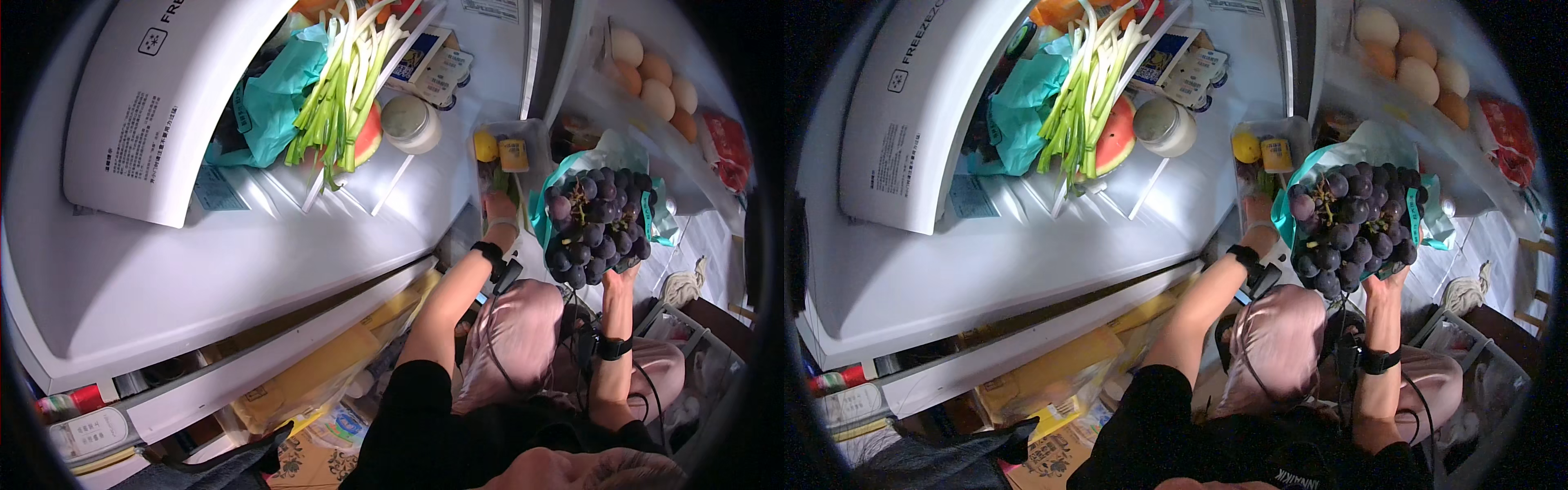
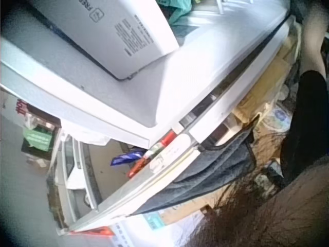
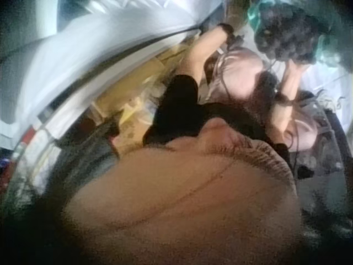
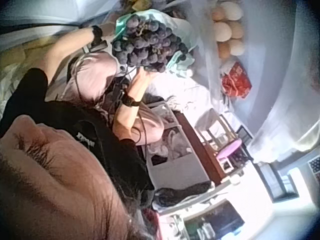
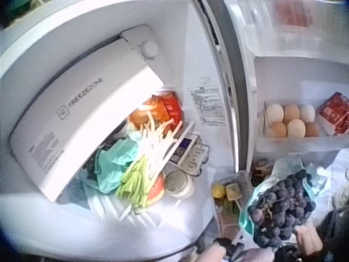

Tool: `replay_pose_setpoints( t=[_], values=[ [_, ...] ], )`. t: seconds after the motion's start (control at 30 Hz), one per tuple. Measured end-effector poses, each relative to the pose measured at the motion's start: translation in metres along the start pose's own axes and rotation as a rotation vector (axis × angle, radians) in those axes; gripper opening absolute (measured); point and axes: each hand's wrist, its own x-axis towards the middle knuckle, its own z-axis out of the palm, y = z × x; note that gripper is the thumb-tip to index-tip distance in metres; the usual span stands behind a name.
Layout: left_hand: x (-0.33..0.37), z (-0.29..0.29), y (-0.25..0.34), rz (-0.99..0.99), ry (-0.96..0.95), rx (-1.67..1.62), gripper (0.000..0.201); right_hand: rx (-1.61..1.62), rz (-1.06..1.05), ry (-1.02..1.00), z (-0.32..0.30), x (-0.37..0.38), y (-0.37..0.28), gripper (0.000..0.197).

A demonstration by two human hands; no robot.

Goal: Get grapes from the refrigerator and use scissors to cut them from the stems into a bowl.

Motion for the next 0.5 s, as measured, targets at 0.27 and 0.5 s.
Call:
replay_pose_setpoints(
  t=[0.27,0.5],
  values=[
    [-0.115,-0.015,-0.068,0.487,-0.009,-2.466,0.022,0.004,0.039,-0.053,0.011,0.002,0.007,0.047],
    [-0.114,0.016,-0.085,0.543,0.002,-2.586,0.035,-0.028,-0.006,0.091,-0.003,0.002,0.000,0.046]
  ],
)
